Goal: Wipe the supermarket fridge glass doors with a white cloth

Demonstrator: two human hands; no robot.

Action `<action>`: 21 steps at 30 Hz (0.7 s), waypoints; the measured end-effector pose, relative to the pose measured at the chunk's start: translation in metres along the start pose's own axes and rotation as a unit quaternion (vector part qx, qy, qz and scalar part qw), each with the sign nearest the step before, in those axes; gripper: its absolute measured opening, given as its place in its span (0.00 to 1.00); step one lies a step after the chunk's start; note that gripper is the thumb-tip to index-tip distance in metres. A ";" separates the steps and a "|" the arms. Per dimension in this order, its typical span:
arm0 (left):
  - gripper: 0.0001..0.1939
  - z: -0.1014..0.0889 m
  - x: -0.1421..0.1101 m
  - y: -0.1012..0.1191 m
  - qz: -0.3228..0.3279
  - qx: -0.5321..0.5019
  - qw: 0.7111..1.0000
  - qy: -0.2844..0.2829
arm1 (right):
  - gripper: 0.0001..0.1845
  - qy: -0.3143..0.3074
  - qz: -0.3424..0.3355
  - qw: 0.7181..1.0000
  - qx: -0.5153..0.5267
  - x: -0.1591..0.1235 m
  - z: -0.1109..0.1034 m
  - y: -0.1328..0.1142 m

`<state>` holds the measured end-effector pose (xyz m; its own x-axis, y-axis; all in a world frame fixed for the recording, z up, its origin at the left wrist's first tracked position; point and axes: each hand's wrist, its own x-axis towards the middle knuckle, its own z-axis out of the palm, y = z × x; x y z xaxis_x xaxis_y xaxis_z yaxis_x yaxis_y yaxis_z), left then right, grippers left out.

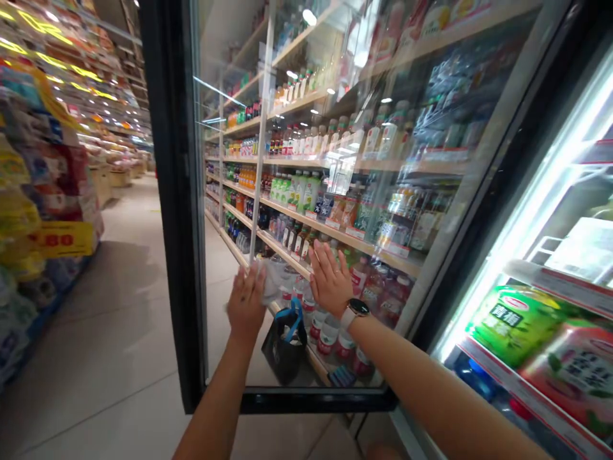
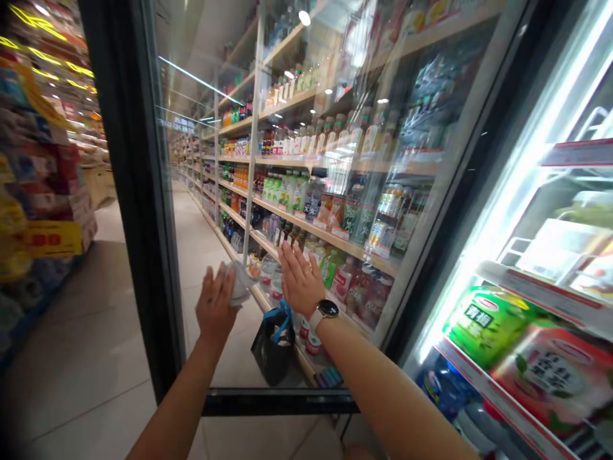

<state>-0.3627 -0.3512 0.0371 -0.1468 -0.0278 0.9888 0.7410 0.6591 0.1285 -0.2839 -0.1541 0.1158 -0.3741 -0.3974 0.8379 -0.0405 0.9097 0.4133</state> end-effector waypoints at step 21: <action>0.33 0.028 -0.035 0.054 0.091 -0.033 0.995 -0.014 | 0.35 -0.021 0.006 1.000 -0.005 0.003 0.007 -0.001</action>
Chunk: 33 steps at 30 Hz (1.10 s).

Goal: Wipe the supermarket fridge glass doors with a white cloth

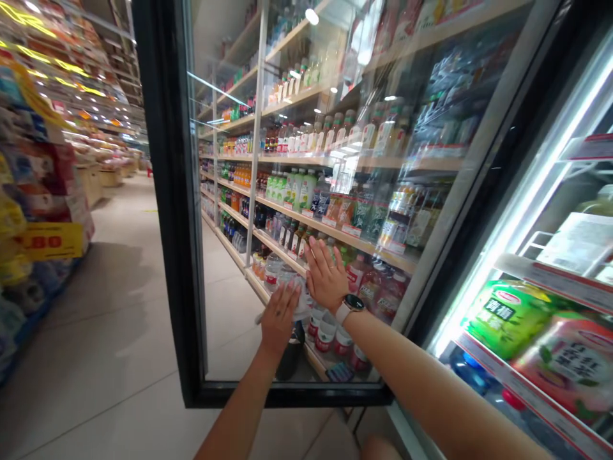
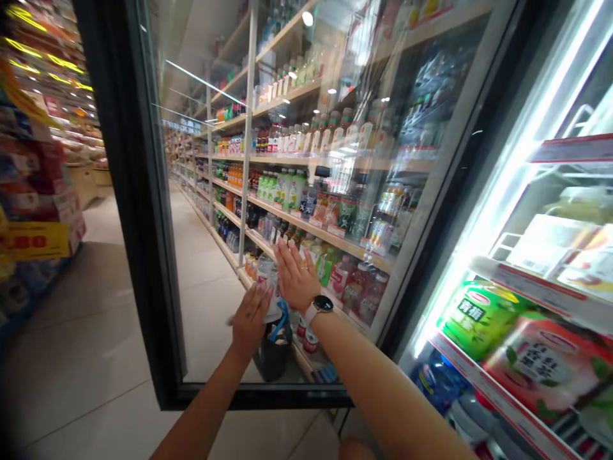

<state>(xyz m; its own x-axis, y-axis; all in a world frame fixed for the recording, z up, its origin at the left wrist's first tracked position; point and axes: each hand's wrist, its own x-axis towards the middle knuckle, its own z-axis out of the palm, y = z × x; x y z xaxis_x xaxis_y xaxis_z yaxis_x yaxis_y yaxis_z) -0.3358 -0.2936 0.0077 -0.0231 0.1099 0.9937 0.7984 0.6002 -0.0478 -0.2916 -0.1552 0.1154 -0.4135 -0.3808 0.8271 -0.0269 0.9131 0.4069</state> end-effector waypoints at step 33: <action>0.33 -0.012 0.007 -0.030 0.007 -0.004 1.000 0.010 | 0.28 -0.023 -0.044 0.999 -0.003 -0.059 0.011 -0.017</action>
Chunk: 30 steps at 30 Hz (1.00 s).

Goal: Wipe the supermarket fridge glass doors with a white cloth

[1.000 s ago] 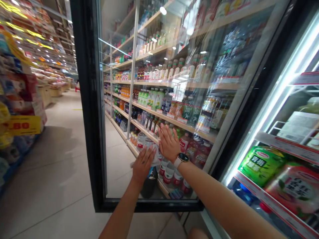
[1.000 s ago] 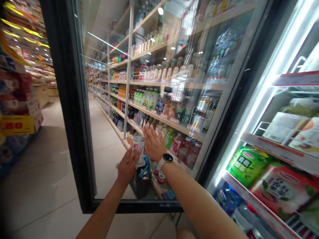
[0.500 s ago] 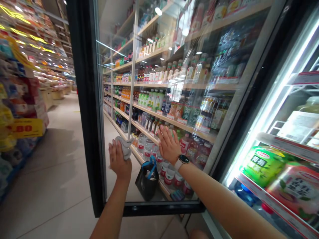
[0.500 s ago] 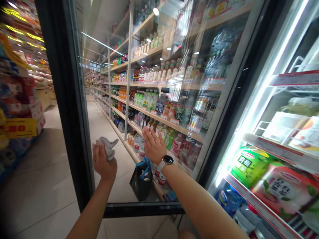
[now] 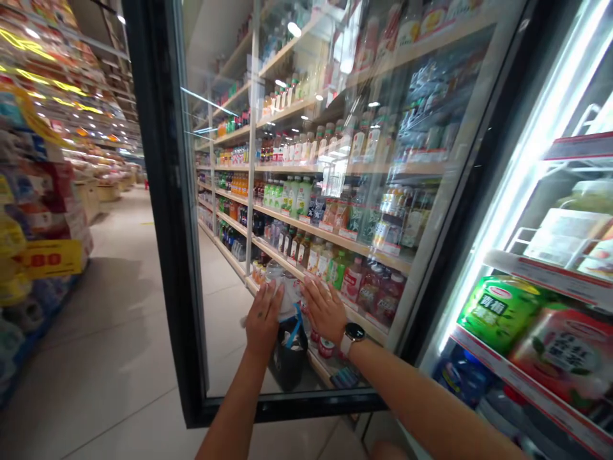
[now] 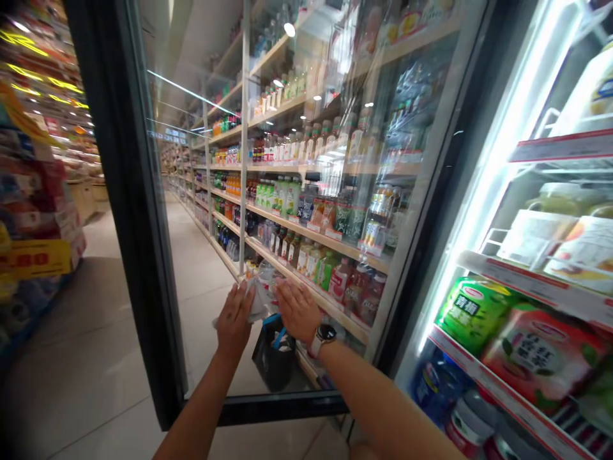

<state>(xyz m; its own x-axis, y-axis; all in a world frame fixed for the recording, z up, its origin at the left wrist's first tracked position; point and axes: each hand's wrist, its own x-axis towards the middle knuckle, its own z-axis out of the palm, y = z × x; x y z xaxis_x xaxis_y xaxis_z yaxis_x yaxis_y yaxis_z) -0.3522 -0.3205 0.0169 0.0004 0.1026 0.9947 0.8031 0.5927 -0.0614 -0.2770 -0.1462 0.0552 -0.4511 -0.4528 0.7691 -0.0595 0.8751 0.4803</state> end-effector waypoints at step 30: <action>0.32 0.008 -0.019 0.014 -0.015 0.002 1.000 -0.007 | 0.27 0.026 0.042 0.999 0.003 -0.010 0.020 -0.013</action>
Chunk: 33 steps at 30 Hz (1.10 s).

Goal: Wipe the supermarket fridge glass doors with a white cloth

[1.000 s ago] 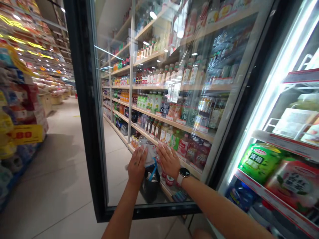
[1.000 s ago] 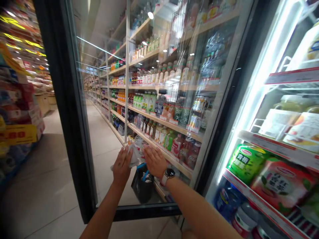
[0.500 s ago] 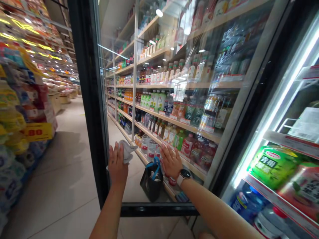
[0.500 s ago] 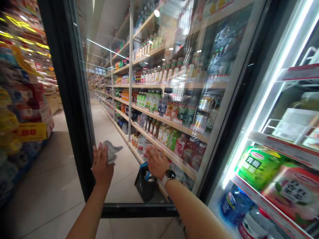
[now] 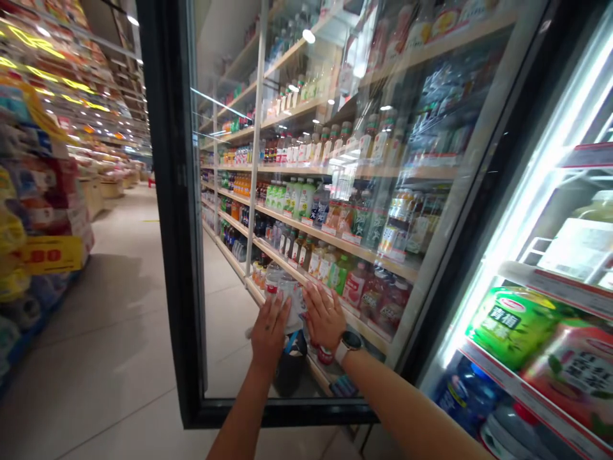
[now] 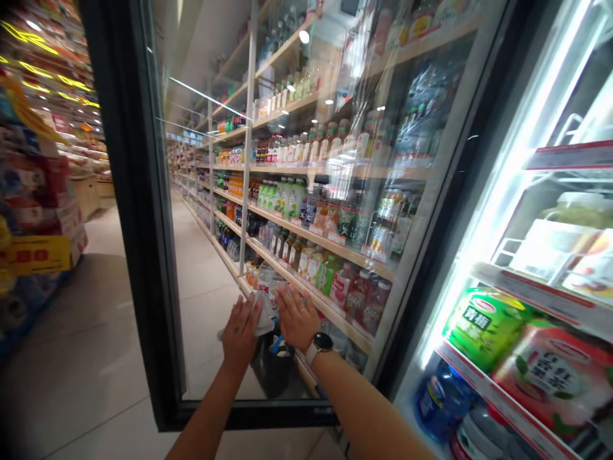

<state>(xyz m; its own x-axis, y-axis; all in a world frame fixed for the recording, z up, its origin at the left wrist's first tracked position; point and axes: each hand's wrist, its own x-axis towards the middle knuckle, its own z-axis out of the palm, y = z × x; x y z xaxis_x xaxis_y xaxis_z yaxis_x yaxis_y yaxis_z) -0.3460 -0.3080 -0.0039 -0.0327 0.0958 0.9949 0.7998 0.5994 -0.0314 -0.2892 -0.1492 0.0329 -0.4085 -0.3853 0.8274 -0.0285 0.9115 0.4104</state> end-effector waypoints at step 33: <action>0.32 -0.030 0.014 -0.028 0.010 0.070 0.997 0.011 | 0.29 -0.005 0.002 1.000 0.009 -0.003 -0.003 -0.001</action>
<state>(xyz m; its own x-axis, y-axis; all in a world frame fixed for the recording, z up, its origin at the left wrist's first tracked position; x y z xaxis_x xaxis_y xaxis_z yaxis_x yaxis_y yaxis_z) -0.3507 -0.3477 0.0143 -0.0036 0.0925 0.9957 0.7083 0.7031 -0.0628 -0.2852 -0.1495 0.0306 -0.4186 -0.3808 0.8245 -0.0433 0.9152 0.4008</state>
